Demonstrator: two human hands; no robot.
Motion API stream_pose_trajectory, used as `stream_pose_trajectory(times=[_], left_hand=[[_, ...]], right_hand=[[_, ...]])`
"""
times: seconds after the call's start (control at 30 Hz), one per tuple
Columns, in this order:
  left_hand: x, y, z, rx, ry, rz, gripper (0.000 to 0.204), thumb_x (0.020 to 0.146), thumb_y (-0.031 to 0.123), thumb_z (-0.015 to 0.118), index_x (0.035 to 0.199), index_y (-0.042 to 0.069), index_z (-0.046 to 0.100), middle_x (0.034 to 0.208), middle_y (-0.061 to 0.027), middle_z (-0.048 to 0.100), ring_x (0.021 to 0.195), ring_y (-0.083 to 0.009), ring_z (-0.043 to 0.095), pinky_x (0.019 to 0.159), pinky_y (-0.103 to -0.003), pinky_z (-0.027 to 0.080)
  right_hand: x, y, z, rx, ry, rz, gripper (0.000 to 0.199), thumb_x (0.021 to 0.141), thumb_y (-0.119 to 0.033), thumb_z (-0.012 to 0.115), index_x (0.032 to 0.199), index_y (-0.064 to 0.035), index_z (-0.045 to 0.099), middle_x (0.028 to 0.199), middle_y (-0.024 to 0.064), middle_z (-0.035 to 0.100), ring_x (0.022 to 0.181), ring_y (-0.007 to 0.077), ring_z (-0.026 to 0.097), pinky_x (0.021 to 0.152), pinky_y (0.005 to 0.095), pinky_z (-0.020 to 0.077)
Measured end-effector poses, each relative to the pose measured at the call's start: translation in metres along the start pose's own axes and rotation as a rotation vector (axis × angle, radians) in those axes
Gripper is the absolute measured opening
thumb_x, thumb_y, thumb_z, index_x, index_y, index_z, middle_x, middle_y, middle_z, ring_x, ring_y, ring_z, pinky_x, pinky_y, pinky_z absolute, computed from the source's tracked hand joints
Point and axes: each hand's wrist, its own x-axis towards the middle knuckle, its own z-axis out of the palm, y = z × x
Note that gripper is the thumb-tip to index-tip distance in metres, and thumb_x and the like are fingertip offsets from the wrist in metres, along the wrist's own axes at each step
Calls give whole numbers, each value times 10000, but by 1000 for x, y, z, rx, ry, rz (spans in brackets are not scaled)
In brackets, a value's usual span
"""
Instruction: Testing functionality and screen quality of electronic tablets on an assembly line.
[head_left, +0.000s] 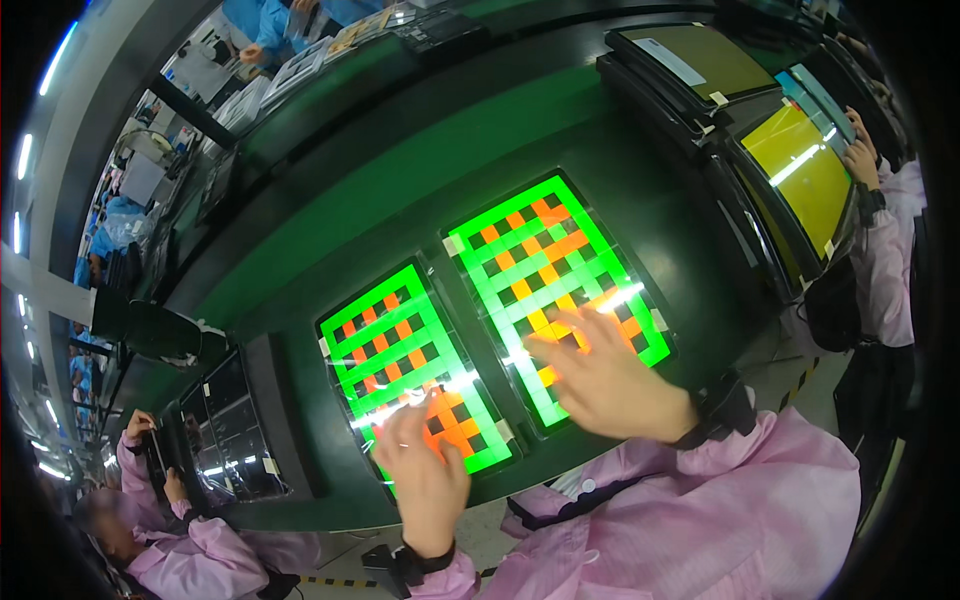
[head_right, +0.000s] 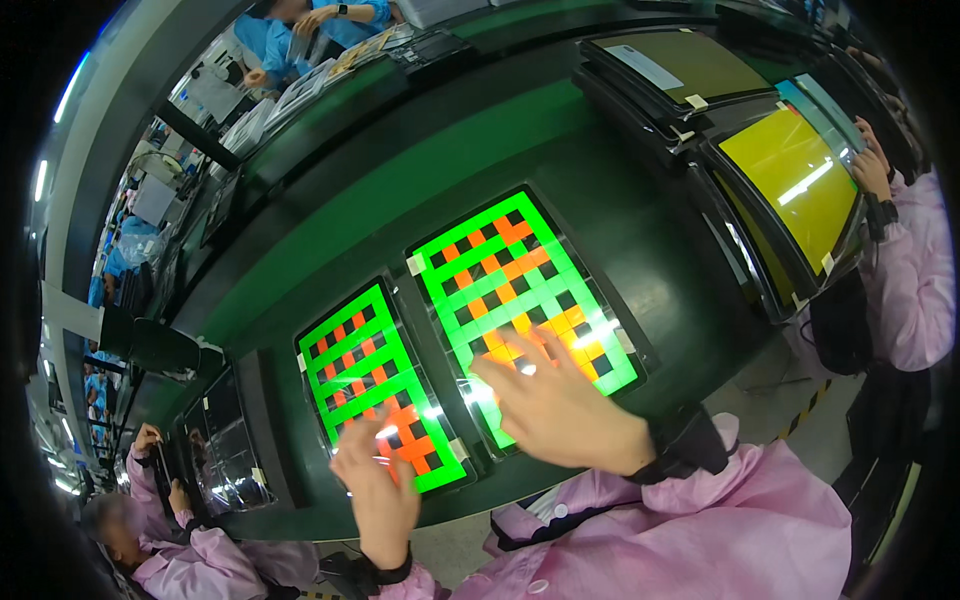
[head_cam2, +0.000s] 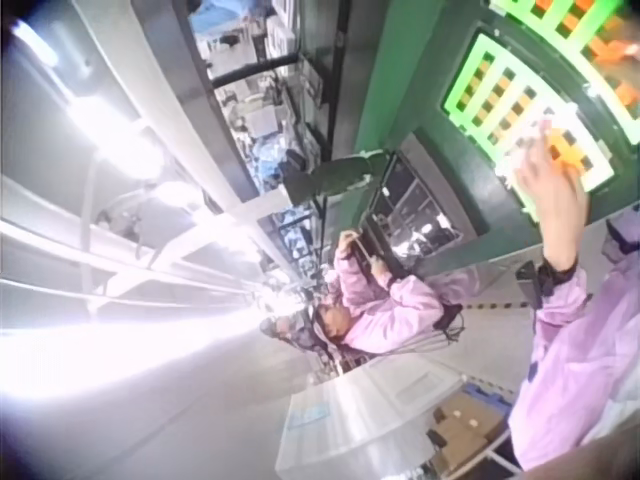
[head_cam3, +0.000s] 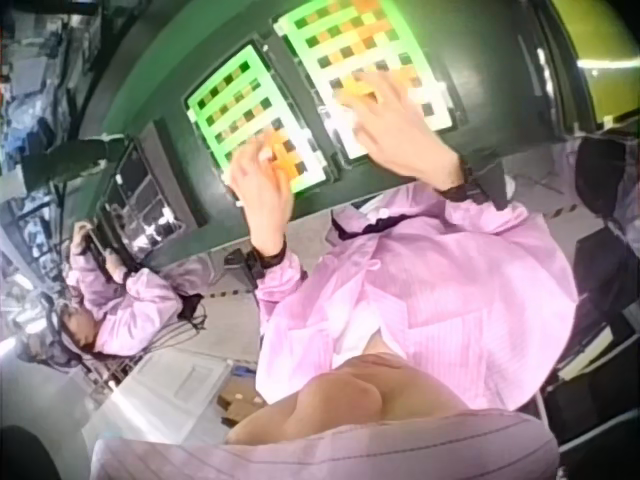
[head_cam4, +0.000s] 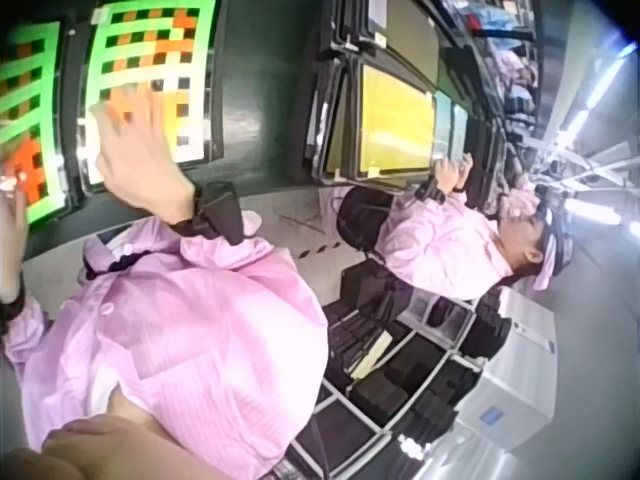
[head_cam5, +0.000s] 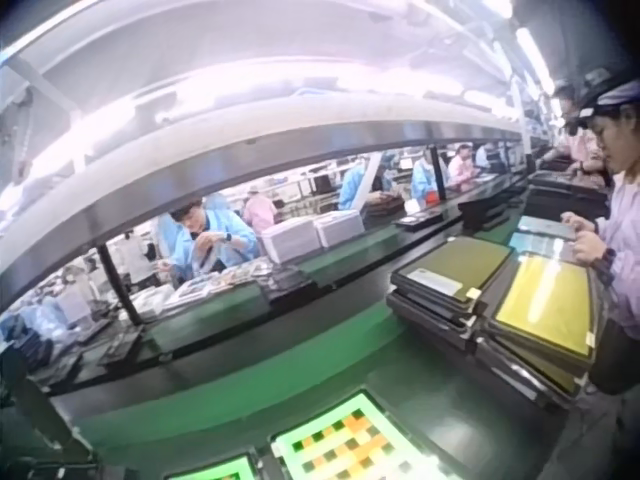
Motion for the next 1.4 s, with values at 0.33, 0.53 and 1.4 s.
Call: stream_pose_trajectory(times=[0.33,0.53,1.4], left_hand=[[-35,-15,-3,-49,167,-130,467,743,-40,505,1192,-32,375,1131,-178,595,1105,-316,447,976,-400,225],[-52,-2,-1,-12,49,-161,431,728,-26,495,1158,-42,452,1142,-141,559,1078,-288,441,949,-389,253],[-42,-22,-93,-74,-515,-109,584,742,52,549,1295,-20,374,1218,-168,466,1138,-340,413,947,-437,290]], right_hand=[[-28,15,-21,-56,34,180,449,747,-67,561,1183,11,489,1135,146,524,1164,390,375,951,527,322],[-28,5,-14,-70,-168,7,458,704,-97,579,1153,-23,526,1163,126,514,1212,400,355,1007,533,292],[107,79,1,-30,-137,-62,382,826,-103,510,1178,23,429,1099,175,551,1243,405,327,977,504,328]])
